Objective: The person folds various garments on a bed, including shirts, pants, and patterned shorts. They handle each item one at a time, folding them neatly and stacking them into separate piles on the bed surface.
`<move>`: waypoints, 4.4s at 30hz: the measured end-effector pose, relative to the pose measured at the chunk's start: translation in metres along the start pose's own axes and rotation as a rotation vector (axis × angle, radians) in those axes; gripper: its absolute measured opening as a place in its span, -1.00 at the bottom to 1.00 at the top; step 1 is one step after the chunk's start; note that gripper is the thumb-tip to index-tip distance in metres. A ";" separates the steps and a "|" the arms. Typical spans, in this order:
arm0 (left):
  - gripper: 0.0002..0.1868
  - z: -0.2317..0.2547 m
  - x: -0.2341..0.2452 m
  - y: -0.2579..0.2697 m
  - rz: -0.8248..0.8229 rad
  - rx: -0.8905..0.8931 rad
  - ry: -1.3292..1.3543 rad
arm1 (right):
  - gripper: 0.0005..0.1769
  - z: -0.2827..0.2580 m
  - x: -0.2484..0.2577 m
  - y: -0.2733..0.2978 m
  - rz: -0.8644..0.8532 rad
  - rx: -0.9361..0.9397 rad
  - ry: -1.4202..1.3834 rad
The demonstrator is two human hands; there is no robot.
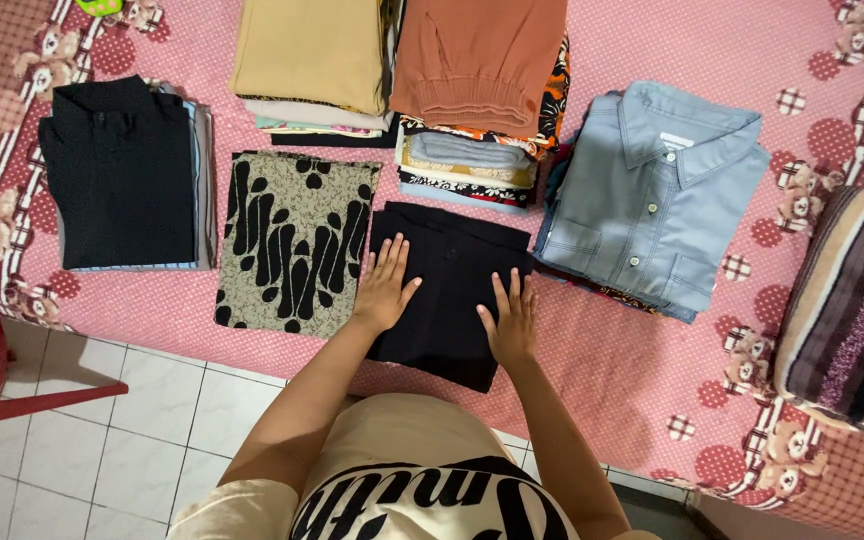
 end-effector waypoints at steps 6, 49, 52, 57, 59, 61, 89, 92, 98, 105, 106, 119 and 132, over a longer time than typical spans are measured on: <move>-0.19 -0.007 0.005 0.008 0.108 0.076 0.211 | -0.19 0.008 0.002 0.002 0.077 -0.073 -0.114; -0.29 -0.364 0.182 0.183 0.557 0.133 1.817 | -0.35 -0.367 0.012 -0.069 -0.185 -0.502 -1.356; -0.29 -0.419 0.199 0.197 0.613 0.127 1.768 | -0.29 -0.425 0.007 -0.089 -0.271 -0.444 -1.232; -0.29 -0.505 0.207 0.188 0.642 -0.001 1.776 | -0.31 -0.488 -0.036 -0.121 -0.283 -0.367 -1.240; -0.32 -0.517 0.225 0.191 0.663 -0.015 1.762 | -0.33 -0.510 -0.049 -0.129 -0.363 -0.313 -1.252; -0.34 -0.548 0.221 0.174 0.656 -0.005 1.773 | -0.34 -0.540 -0.031 -0.139 -0.332 -0.324 -1.265; -0.55 -0.590 0.194 0.120 0.603 0.389 1.278 | -0.56 -0.441 -0.199 -0.157 -0.331 -0.576 -0.664; -0.51 -0.599 0.157 0.106 0.600 0.297 1.209 | -0.56 -0.465 -0.180 -0.142 -0.359 -0.548 -0.677; -0.36 -0.566 0.184 0.129 0.942 0.270 0.556 | -0.67 -0.453 -0.168 -0.131 -0.381 -0.548 -0.632; -0.46 -0.460 0.259 0.107 0.930 -0.012 0.485 | -0.73 -0.381 -0.123 -0.175 -0.164 -0.540 -0.650; -0.51 -0.444 0.268 0.096 0.898 -0.094 0.544 | -0.74 -0.366 -0.115 -0.184 -0.103 -0.561 -0.660; -0.37 -0.345 0.163 -0.163 0.184 -0.164 1.614 | -0.75 -0.254 -0.052 -0.285 0.278 -0.798 -1.346; -0.63 -0.338 0.198 -0.240 0.138 0.347 1.756 | -0.61 -0.208 -0.048 -0.332 0.579 -0.947 -1.684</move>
Point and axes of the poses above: each hand's wrist, its own y-axis away from the middle knuckle, its own x-axis out of the back of the hand, z = x × y, the point moved 7 cm from there along -y, towards the middle knuckle, and after that the axes turned 3 degrees about y, right-handed, at the moved point
